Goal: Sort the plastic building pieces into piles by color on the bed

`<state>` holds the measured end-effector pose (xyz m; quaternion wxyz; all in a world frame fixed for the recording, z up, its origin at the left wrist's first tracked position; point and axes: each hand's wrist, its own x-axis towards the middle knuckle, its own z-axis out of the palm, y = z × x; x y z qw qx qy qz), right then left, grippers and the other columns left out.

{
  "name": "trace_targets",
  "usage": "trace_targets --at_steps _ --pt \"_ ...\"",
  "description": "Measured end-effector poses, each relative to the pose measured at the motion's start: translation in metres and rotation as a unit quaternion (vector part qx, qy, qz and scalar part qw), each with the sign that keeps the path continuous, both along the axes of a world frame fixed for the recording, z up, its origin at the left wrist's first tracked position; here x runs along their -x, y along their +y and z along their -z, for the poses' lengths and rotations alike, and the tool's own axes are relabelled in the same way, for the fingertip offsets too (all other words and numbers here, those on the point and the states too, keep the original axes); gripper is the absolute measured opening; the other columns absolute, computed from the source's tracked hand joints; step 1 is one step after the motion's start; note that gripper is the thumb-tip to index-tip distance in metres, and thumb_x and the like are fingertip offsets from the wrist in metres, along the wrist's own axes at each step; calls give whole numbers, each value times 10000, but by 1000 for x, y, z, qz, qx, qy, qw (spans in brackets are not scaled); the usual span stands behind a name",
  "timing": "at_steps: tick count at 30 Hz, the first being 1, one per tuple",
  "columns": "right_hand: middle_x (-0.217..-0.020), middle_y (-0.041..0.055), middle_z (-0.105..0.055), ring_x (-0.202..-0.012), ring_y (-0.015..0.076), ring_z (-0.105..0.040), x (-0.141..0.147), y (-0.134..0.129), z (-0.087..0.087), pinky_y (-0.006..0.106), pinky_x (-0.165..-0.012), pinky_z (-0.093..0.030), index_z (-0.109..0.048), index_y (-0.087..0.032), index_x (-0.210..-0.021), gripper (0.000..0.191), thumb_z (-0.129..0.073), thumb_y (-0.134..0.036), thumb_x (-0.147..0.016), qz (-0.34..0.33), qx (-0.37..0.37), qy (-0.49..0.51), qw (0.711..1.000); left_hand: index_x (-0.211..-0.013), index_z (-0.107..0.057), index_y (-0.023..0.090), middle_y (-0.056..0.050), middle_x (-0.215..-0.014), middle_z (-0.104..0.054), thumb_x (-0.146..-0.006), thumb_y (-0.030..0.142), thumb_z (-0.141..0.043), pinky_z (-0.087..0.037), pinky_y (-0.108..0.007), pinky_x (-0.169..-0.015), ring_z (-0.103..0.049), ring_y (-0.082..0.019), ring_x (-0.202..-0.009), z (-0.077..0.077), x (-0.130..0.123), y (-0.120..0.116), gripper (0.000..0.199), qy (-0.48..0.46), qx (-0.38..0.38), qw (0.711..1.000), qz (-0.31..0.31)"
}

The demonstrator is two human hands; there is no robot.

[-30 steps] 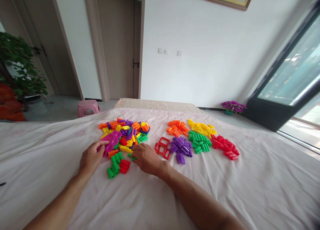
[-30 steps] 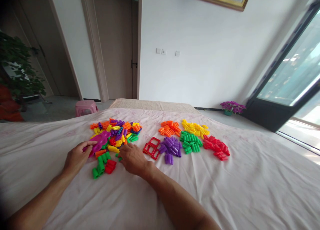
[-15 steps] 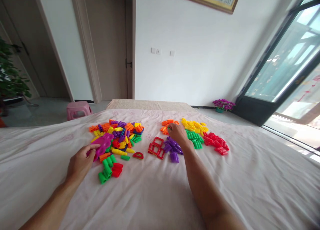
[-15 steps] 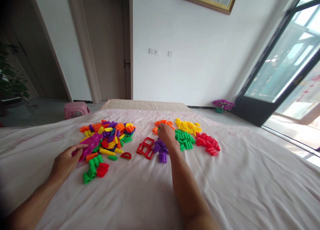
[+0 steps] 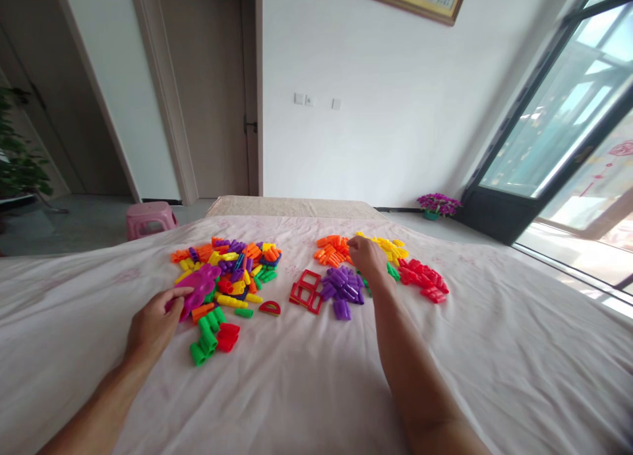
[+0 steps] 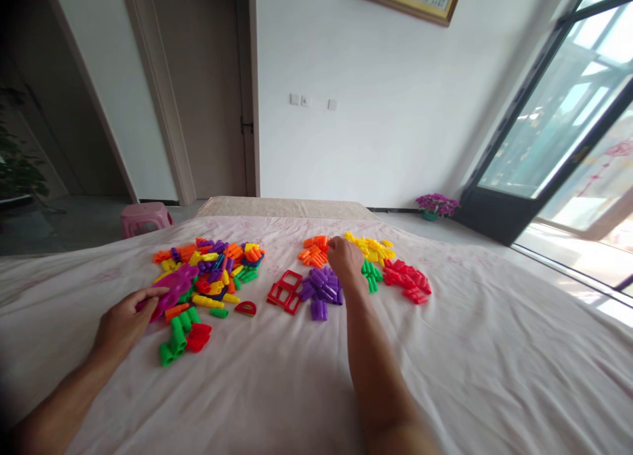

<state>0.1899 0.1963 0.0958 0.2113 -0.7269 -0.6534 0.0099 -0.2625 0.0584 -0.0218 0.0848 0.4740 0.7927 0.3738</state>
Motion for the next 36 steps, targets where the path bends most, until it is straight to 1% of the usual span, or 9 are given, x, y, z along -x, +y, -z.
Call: trace_targets --at_steps 4,9,12,15,19,25,29,32,36 --pt "-1185 46 -778 -1110 209 -701 59 -17 10 280 -919 -486 -779 -246 -1159 320 -527 -196 -968 -173 -66 28 982 -1085 -788 287 -17 -1134 -798 -872 370 -529 -532 -301 -872 -719 -205 -986 -1 0 0 345 -5 -12 1000 1" --pt "-1106 57 -778 -1034 196 -698 124 -51 45 285 -929 -475 -768 -229 -1124 278 -558 -138 -966 -402 -41 -4 915 -1085 -791 285 -18 -1154 -798 -865 372 -537 -536 -323 -908 -720 -215 -1013 -1 -1 0 347 -9 -15 1000 1" --pt "-1117 64 -757 -1038 208 -671 149 -70 69 318 -939 -467 -730 -230 -1199 287 -602 -143 -957 -487 -41 -35 872 -1081 -790 283 -15 -1163 -799 -865 374 -535 -534 -324 -924 -719 -216 -1029 0 -2 0 347 -10 -19 1000 5" --pt "-1111 65 -738 -1020 204 -643 165 -84 86 327 -922 -461 -701 -230 -1238 281 -586 -168 -990 -536 -55 -56 841 -1086 -790 284 -10 -1153 -801 -865 365 -533 -536 -326 -914 -719 -213 -1009 0 -2 0 349 -10 -24 1000 7" --pt "-1150 68 -712 -1047 211 -600 175 -90 98 341 -908 -457 -711 -237 -1181 214 -564 -220 -1026 -541 -76 -87 833 -1078 -796 285 -9 -1117 -808 -865 360 -538 -538 -320 -881 -720 -204 -957 1 -1 0 343 -1 -34 999 11" --pt "-1013 67 -695 -983 224 -569 174 -92 98 342 -831 -445 -703 -202 -1004 155 -571 -275 -1040 -495 -67 -132 856 -1081 -789 284 -17 -1153 -799 -873 376 -526 -528 -327 -910 -716 -209 -994 3 1 1 349 0 -28 1000 11" --pt "-1014 56 -688 -940 211 -590 170 -90 93 327 -811 -444 -677 -204 -1093 137 -570 -270 -1038 -488 -60 -114 863 -1100 -783 287 -20 -1170 -793 -882 381 -509 -523 -328 -908 -713 -212 -1009 3 2 2 363 0 -15 1000 8" --pt "-1066 70 -677 -939 204 -610 159 -76 83 309 -794 -445 -659 -208 -1203 205 -549 -232 -1032 -450 -71 -94 885 -1101 -783 288 -26 -1172 -793 -885 395 -514 -521 -324 -899 -714 -213 -1009 4 3 2 361 2 -11 1000 7" --pt "-1146 89 -661 -1020 198 -626 127 -44 62 283 -811 -444 -689 -224 -1218 290 -479 -161 -1028 -330 -67 -54 940 -1104 -783 296 -24 -1163 -796 -887 401 -513 -521 -320 -879 -715 -213 -990 3 3 1 362 6 -8 1000 5"
